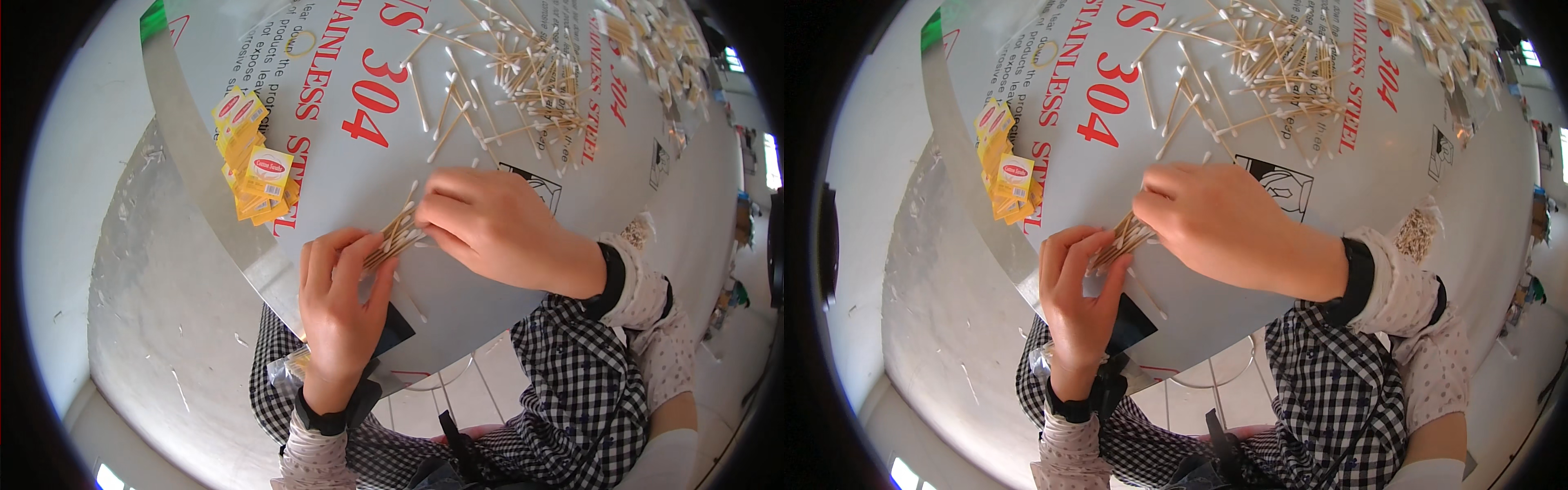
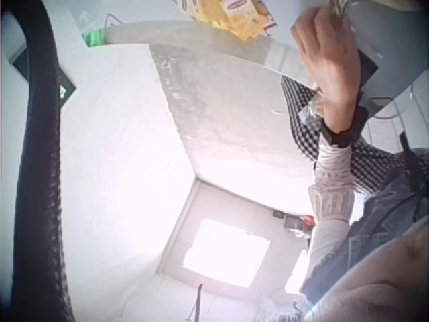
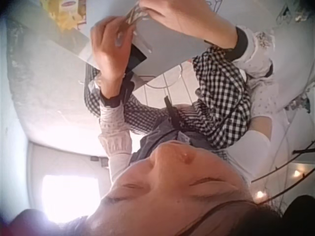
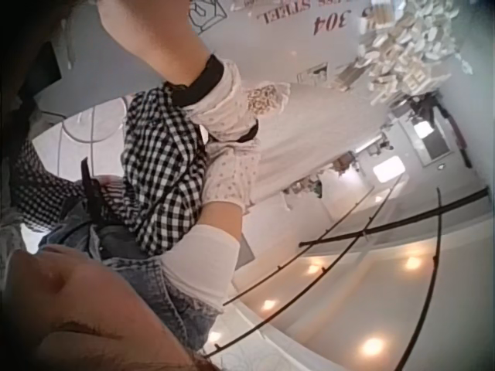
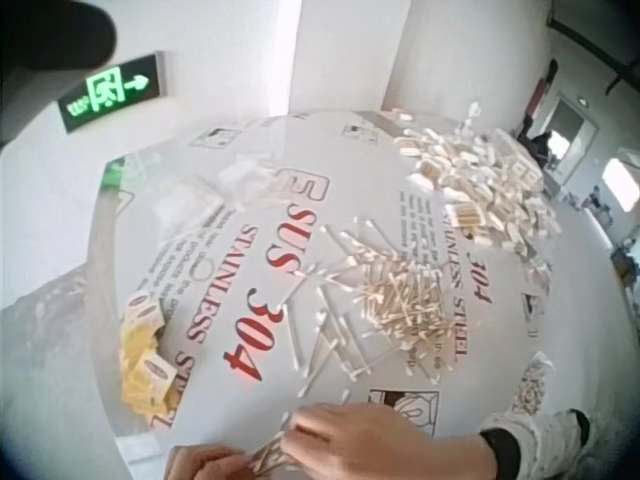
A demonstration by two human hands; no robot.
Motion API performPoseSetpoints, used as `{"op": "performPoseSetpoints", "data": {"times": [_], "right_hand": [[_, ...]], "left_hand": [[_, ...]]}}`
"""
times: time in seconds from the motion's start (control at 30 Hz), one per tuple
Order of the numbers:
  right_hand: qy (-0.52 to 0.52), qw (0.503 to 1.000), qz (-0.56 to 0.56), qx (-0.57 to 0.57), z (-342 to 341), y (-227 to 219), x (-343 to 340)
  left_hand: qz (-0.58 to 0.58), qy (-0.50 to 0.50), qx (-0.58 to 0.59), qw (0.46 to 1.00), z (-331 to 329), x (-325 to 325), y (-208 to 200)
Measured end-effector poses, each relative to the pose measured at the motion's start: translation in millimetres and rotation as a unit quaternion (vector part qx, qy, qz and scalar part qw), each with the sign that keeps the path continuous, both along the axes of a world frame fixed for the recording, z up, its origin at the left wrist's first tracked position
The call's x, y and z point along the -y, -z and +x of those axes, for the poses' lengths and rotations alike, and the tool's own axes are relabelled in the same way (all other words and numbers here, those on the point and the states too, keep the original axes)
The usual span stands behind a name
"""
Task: The person gathers cotton swabs by hand, aligns them into a bundle, and slides them into a plastic sleeve. They then fold the top of the sleeve and seal it with a small yellow label.
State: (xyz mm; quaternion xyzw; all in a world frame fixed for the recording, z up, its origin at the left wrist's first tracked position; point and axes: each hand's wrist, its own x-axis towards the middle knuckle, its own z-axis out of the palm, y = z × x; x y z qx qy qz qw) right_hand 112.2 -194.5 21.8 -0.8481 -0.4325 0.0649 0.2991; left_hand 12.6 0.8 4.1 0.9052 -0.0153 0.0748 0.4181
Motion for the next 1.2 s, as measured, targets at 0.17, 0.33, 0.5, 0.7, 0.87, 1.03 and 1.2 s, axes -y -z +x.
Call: {"op": "performPoseSetpoints", "data": {"times": [0.17, 0.33, 0.5, 0.7, 0.87, 1.03, 1.2], "right_hand": [[-0.028, 0.999, -0.012, 0.042, 7.3, 8.7, -12.5], [-0.033, 0.998, -0.019, 0.059, 11.9, 7.1, -20.7], [-0.042, 0.997, -0.058, 0.04, 14.6, -0.2, -23.4], [-0.041, 0.997, -0.029, 0.06, 16.5, 6.0, -24.3], [-0.062, 0.995, -0.044, 0.068, 17.6, 4.3, -27.3], [-0.086, 0.991, -0.065, 0.085, 17.2, 0.3, -29.5], [-0.136, 0.98, -0.048, 0.139, 15.0, 4.1, -31.9]], "left_hand": [[0.021, -0.006, 0.014, 1.0, -0.8, -0.3, 1.0], [0.01, -0.004, 0.003, 1.0, -1.3, -1.6, -1.5], [0.008, -0.01, -0.002, 1.0, -3.0, -3.1, 0.0], [-0.017, -0.024, -0.024, 0.999, -3.0, -2.4, -2.5], [-0.026, -0.023, -0.025, 0.999, -2.0, -2.0, -0.6], [-0.028, -0.02, -0.034, 0.999, -1.7, -2.4, -2.0], [-0.022, -0.014, -0.041, 0.999, -0.3, -2.7, -2.3]]}}
